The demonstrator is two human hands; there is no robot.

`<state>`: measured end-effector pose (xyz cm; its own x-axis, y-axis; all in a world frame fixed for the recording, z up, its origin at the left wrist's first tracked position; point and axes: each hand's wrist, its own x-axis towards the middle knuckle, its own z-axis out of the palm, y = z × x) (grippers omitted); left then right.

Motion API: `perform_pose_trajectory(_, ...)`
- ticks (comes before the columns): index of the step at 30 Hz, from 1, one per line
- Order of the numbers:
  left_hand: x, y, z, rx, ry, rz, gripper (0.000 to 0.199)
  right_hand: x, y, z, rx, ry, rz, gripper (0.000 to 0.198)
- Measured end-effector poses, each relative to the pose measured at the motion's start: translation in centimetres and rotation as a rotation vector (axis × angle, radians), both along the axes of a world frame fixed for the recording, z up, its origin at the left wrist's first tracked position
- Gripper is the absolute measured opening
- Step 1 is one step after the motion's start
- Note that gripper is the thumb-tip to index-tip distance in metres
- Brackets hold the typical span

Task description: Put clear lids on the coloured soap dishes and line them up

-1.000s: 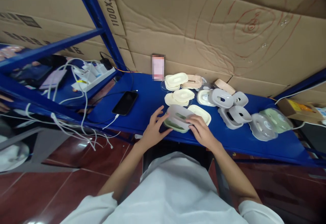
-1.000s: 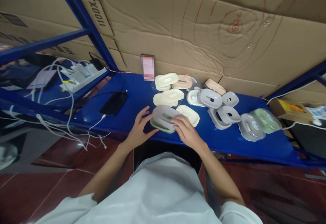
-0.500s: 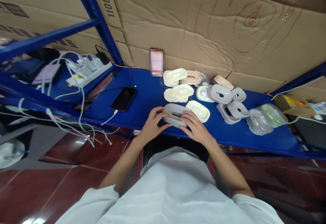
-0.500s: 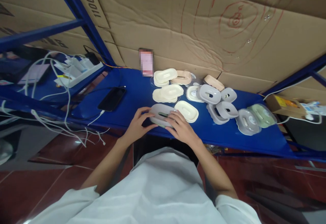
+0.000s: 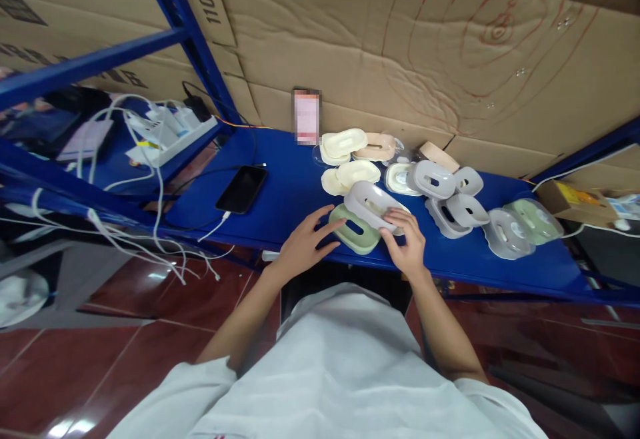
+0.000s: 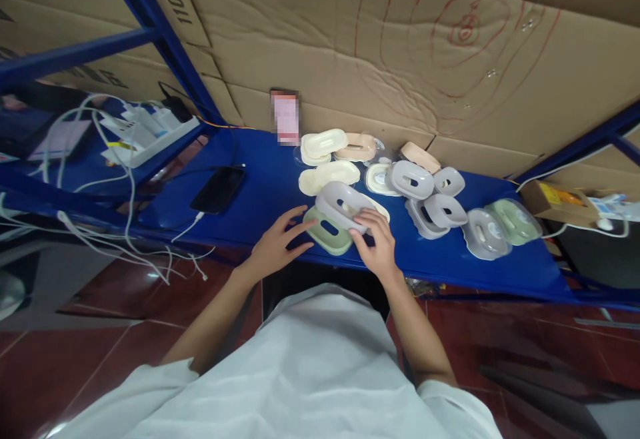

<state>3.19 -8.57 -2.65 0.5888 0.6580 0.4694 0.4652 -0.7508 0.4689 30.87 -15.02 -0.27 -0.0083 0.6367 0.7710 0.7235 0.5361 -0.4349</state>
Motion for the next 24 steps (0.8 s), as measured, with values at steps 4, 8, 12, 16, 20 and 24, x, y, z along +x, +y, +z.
perform_pose_trajectory(4,0.0,0.1,-0.1,-0.004,-0.031,-0.006,0.045,-0.4,-0.5,-0.2,-0.069,-0.081,0.036,0.019)
perform_pose_trajectory(8,-0.3,0.1,-0.1,0.04,-0.069,-0.017,0.016,1.1,-0.1,0.2,-0.074,-0.081,-0.071,0.02)
perform_pose_trajectory(12,-0.4,0.0,0.2,0.054,-0.084,0.031,0.011,4.6,1.6,1.4,-0.061,-0.178,-0.131,0.021)
perform_pose_trajectory(16,-0.1,0.2,-0.1,0.075,-0.071,0.103,0.013,6.5,3.3,2.8,-0.08,-0.298,-0.105,0.021)
perform_pose_trajectory(20,-0.1,0.5,-0.9,0.141,-0.123,0.321,0.011,6.3,2.8,2.9,-0.135,-0.283,-0.071,0.022)
perform_pose_trajectory(24,0.9,-0.2,-0.3,0.212,-0.145,0.391,0.025,6.3,0.7,1.2,-0.186,-0.191,-0.092,0.021)
